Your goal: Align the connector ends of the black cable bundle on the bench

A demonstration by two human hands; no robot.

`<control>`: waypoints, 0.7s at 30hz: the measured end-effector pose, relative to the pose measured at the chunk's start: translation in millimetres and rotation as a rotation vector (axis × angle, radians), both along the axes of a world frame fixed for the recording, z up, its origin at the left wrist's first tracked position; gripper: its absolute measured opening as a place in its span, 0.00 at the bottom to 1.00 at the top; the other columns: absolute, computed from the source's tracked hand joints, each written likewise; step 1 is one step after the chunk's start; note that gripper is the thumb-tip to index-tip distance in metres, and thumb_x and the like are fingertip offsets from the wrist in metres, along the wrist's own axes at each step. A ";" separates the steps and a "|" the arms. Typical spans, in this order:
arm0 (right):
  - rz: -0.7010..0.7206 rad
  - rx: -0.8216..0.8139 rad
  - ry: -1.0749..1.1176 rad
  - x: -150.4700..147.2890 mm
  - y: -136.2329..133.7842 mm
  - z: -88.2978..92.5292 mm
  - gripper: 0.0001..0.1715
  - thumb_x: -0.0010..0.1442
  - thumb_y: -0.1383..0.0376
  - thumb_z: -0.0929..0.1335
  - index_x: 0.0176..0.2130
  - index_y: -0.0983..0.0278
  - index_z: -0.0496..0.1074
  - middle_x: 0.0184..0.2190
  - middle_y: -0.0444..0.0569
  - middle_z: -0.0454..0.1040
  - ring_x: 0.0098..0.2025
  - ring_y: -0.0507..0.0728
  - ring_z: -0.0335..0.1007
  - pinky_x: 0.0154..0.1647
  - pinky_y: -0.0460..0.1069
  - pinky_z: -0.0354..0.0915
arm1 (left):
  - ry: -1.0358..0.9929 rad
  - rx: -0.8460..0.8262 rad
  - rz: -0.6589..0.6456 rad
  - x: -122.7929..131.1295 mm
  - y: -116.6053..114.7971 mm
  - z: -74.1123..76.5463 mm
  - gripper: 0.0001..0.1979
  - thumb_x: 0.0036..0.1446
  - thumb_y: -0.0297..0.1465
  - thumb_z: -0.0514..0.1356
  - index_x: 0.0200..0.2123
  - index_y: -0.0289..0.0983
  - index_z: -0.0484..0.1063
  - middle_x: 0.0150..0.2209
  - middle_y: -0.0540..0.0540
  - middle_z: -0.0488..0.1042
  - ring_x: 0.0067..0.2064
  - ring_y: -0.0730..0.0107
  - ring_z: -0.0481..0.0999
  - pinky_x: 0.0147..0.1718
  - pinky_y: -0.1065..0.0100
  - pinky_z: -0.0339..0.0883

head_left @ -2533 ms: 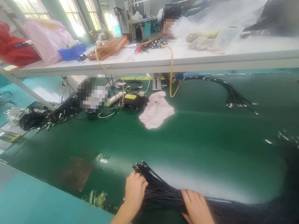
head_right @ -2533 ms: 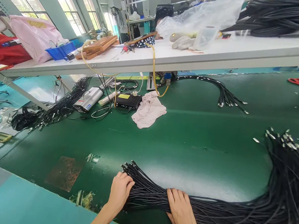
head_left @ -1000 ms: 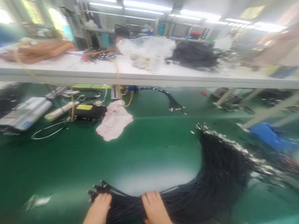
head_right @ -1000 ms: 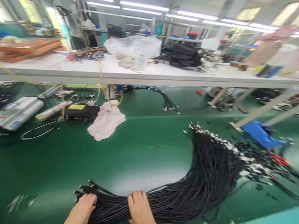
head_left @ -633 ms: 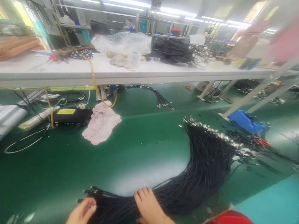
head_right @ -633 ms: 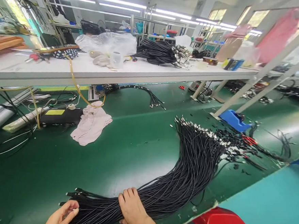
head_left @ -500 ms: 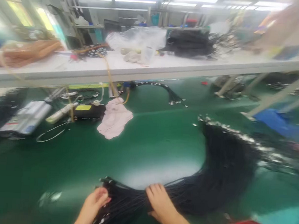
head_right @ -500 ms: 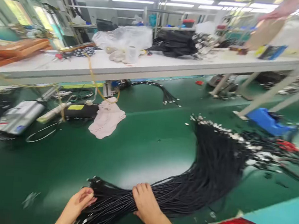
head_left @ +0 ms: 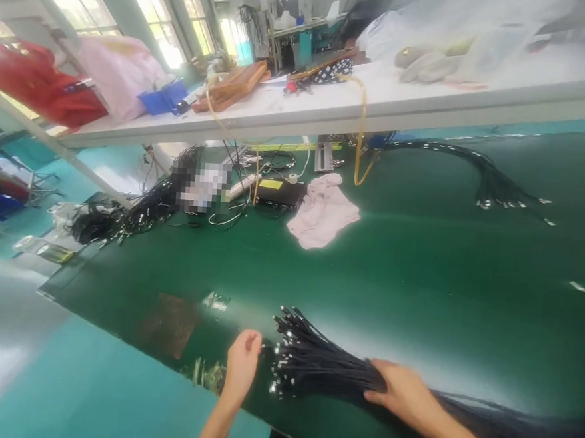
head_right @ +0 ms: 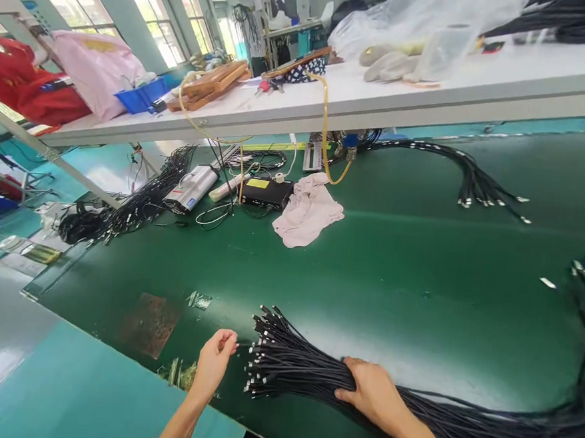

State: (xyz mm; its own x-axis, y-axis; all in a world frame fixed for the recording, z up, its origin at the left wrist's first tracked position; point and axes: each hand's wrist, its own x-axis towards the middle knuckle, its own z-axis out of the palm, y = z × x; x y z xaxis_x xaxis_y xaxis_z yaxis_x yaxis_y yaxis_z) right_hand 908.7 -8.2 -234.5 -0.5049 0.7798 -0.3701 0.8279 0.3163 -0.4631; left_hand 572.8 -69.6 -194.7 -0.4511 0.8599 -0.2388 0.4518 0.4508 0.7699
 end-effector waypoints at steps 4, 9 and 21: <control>0.018 -0.198 0.043 2.0 30.2 8.5 0.18 0.56 0.53 0.68 0.38 0.65 0.71 0.35 0.47 0.74 0.36 0.54 0.70 0.41 0.55 0.65 | 0.022 0.028 0.048 14.9 -19.7 6.0 0.14 0.61 0.40 0.55 0.36 0.35 0.71 0.33 0.48 0.75 0.34 0.69 0.75 0.36 0.61 0.69; 0.069 -0.398 0.127 2.6 46.9 19.1 0.22 0.56 0.48 0.67 0.36 0.64 0.72 0.35 0.46 0.76 0.37 0.56 0.71 0.42 0.54 0.65 | 0.060 0.038 0.024 43.2 -40.2 15.3 0.13 0.61 0.38 0.51 0.32 0.38 0.70 0.32 0.46 0.74 0.35 0.64 0.74 0.37 0.64 0.66; 0.047 -0.571 0.174 1.5 56.2 18.1 0.21 0.55 0.50 0.68 0.37 0.65 0.72 0.36 0.45 0.75 0.39 0.57 0.71 0.44 0.56 0.65 | 0.225 0.043 -0.200 85.7 -48.5 -0.8 0.06 0.60 0.27 0.52 0.35 0.39 0.69 0.37 0.45 0.70 0.41 0.63 0.70 0.43 0.62 0.64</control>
State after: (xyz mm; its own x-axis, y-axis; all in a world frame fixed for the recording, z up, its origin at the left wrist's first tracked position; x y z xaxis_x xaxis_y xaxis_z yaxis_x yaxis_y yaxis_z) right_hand 910.3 48.1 -216.4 -0.6249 0.4570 -0.6330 0.7160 0.0122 -0.6980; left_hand 658.5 -118.1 -195.5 -0.3095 0.9441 -0.1131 0.6898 0.3049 0.6567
